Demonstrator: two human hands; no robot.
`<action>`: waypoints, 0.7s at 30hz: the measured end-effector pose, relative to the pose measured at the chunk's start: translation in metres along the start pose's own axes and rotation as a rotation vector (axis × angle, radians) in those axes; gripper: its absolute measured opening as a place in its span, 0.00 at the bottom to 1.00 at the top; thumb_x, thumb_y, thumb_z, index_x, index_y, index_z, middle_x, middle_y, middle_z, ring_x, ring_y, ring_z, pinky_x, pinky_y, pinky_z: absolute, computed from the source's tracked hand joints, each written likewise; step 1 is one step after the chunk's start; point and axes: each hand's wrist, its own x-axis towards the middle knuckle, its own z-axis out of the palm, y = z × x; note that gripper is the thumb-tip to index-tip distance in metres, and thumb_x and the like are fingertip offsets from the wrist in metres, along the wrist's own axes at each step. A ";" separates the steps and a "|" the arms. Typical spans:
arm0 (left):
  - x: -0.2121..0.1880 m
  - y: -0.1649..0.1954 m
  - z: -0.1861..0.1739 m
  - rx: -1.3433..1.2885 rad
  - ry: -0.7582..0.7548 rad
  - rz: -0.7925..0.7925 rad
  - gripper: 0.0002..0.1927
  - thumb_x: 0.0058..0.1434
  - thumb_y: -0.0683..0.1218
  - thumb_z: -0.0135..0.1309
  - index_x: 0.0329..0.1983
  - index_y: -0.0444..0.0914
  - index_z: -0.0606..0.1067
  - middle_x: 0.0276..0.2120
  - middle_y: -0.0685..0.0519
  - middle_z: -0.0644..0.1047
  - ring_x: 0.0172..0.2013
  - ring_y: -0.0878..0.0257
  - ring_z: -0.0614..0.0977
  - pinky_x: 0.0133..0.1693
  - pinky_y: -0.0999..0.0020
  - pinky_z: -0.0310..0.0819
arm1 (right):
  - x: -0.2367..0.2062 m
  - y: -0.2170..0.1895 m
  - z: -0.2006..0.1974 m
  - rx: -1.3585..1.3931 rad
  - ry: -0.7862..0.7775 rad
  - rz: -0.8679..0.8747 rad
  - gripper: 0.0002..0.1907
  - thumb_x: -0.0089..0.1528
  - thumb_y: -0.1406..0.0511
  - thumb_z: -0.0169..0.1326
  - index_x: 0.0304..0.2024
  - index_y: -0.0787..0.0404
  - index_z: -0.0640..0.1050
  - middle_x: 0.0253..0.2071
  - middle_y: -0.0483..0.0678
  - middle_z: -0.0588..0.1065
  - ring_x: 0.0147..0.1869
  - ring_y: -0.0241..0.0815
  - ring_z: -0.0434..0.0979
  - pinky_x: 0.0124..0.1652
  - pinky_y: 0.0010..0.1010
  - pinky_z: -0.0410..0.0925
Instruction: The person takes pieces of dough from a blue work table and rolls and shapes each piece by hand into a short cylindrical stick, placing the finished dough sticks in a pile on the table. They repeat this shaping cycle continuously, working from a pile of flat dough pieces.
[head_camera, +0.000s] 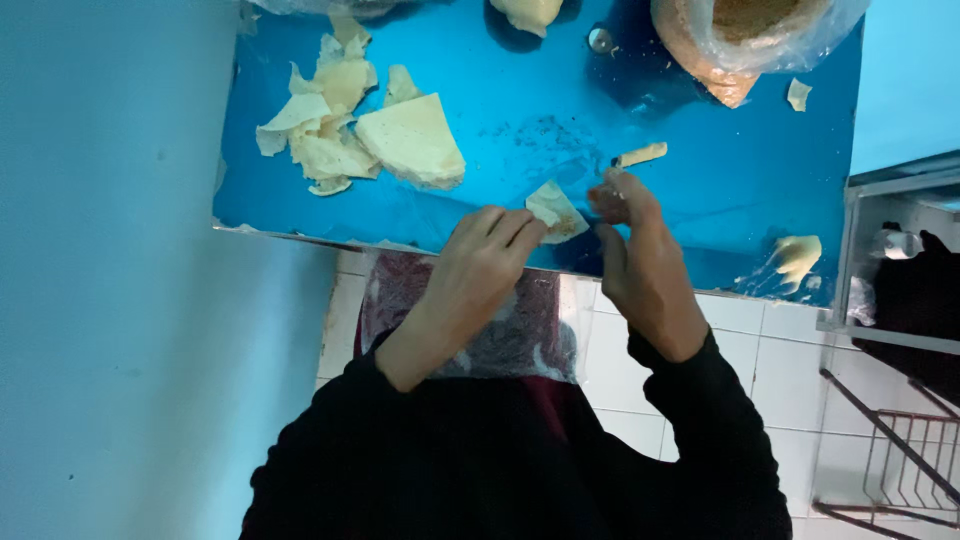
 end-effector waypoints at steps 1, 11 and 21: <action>0.001 -0.001 0.000 0.028 -0.005 0.021 0.19 0.56 0.37 0.57 0.52 0.35 0.75 0.47 0.48 0.75 0.48 0.52 0.77 0.50 0.57 0.71 | 0.000 0.000 0.000 -0.029 -0.014 0.013 0.34 0.63 0.82 0.53 0.70 0.65 0.61 0.57 0.61 0.76 0.60 0.55 0.80 0.54 0.41 0.74; 0.002 -0.005 0.005 0.080 0.030 0.057 0.12 0.60 0.38 0.58 0.47 0.36 0.74 0.45 0.51 0.76 0.46 0.55 0.76 0.47 0.59 0.72 | 0.002 0.009 0.010 -0.303 0.007 0.015 0.32 0.64 0.78 0.57 0.69 0.62 0.62 0.44 0.53 0.79 0.50 0.54 0.79 0.47 0.43 0.72; 0.000 -0.010 0.013 0.084 0.049 0.063 0.11 0.61 0.38 0.58 0.46 0.36 0.74 0.43 0.51 0.76 0.45 0.55 0.76 0.47 0.59 0.73 | -0.001 -0.006 0.008 -0.039 0.017 -0.054 0.33 0.69 0.82 0.49 0.72 0.62 0.55 0.52 0.60 0.76 0.56 0.53 0.82 0.52 0.40 0.76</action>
